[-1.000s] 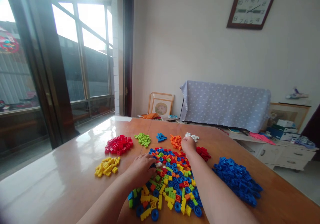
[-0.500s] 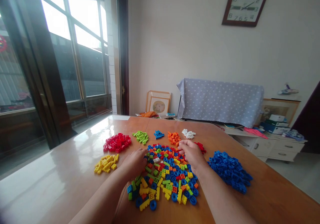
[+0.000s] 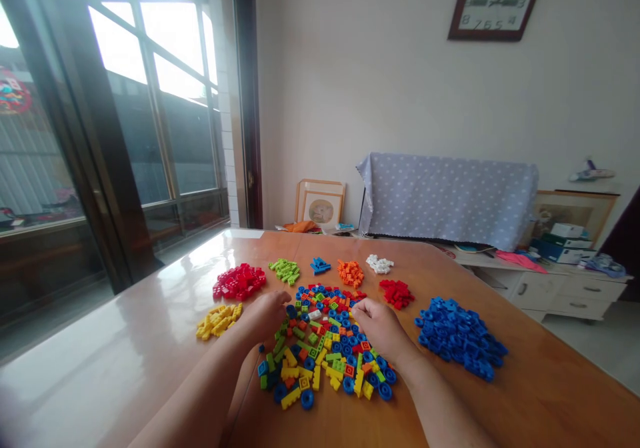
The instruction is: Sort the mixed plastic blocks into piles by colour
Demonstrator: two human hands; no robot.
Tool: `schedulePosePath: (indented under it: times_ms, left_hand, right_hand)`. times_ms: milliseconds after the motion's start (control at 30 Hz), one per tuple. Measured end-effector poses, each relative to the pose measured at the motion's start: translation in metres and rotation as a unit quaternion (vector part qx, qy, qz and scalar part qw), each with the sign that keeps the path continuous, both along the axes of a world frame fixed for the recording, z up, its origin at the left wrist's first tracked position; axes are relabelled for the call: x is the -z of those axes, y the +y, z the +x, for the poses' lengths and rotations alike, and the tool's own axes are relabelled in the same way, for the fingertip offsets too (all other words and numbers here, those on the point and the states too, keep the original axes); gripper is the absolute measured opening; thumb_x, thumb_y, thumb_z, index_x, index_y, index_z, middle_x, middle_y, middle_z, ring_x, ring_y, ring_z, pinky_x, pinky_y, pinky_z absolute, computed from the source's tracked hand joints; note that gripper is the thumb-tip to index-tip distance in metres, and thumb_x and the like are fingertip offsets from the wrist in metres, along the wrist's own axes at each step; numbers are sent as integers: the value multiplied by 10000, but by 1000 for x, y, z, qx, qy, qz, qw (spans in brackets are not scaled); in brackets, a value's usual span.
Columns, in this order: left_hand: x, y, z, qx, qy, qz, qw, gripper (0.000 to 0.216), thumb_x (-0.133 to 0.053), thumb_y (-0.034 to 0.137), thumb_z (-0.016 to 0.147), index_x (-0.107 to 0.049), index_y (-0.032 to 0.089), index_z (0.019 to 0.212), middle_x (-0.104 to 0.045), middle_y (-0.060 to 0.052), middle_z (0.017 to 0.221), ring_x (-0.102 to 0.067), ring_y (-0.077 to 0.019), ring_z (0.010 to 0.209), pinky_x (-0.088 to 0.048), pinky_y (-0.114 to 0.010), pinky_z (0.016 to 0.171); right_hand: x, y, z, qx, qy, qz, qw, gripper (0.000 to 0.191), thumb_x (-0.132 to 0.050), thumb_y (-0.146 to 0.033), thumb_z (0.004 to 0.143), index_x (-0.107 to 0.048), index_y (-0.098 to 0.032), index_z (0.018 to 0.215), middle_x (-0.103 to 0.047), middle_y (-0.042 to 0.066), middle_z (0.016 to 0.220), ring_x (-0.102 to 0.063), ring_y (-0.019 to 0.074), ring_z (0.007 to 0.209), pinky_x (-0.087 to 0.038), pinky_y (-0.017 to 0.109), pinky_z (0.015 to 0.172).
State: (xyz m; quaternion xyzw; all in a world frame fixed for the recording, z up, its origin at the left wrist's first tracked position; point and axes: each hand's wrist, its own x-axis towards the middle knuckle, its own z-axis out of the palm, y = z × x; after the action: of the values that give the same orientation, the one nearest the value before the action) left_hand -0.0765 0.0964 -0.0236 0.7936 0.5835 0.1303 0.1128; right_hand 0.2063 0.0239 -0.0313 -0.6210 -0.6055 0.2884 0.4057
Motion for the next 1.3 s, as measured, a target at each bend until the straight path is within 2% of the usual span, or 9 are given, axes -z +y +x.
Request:
schedulePosePath:
  times_ms: [100, 300, 400, 733, 900, 1100, 1233, 1300]
  left_hand:
    - [-1, -2, 1, -6, 0, 2, 1000, 364, -488, 218, 861, -653, 258, 1183, -714, -81, 1160, -647, -237, 1090, -472, -283, 855]
    - [-3, -9, 8, 15, -1, 22, 1000, 341, -560, 371, 847, -669, 274, 1155, -713, -65, 1130, -646, -238, 1020, -464, -271, 796]
    - [-5, -11, 11, 27, 9, 25, 999, 313, -579, 320, 816, -687, 269, 1106, -715, -70, 1094, -643, -247, 1001, -460, -278, 780]
    - [-12, -17, 16, 44, 9, 42, 998, 246, -524, 207, 779, -699, 252, 946, -699, -57, 998, -645, -220, 902, -435, -258, 707]
    - [-14, -18, 18, 37, 19, 45, 998, 221, -522, 234, 807, -707, 248, 928, -703, -61, 987, -645, -219, 903, -428, -252, 714]
    - [-27, -24, 20, 43, -12, 58, 997, 213, -500, 274, 869, -707, 241, 905, -692, -62, 989, -636, -193, 875, -407, -236, 703]
    - [-31, -33, 30, 83, -79, 71, 991, 200, -517, 309, 878, -690, 222, 831, -675, -46, 906, -617, -171, 816, -397, -230, 680]
    - [-29, -37, 37, 112, -136, 48, 983, 196, -532, 327, 869, -675, 208, 807, -656, -32, 845, -597, -158, 769, -398, -224, 660]
  right_hand:
    - [4, 2, 4, -10, -74, 26, 997, 322, -513, -470, 864, -557, -191, 710, -535, -34, 616, -473, 122, 607, -348, 223, 561]
    - [2, -1, 3, -25, -144, 47, 988, 278, -511, -412, 874, -600, -197, 723, -590, -24, 633, -522, 138, 633, -336, 229, 577]
    - [-3, -5, -3, -33, -166, 43, 985, 252, -526, -391, 870, -632, -211, 730, -594, -27, 611, -522, 139, 611, -324, 230, 574]
    - [-9, -10, -9, -45, -191, 40, 980, 245, -531, -384, 881, -692, -226, 787, -672, -11, 685, -570, 151, 656, -345, 232, 618]
    - [-9, -11, -9, -44, -182, 49, 981, 242, -540, -382, 878, -677, -219, 764, -653, -18, 652, -553, 143, 629, -331, 225, 594]
    - [-10, -13, -12, -48, -176, 49, 982, 253, -526, -380, 888, -632, -216, 727, -596, -30, 602, -522, 131, 586, -302, 223, 542]
    - [-12, -15, -18, -59, -158, 55, 984, 181, -549, -339, 876, -694, -242, 924, -646, -21, 684, -569, 140, 632, -371, 227, 580]
    - [-14, -18, -23, -69, -148, 76, 984, 251, -589, -297, 848, -691, -257, 1073, -673, -8, 770, -596, 146, 680, -423, 236, 632]
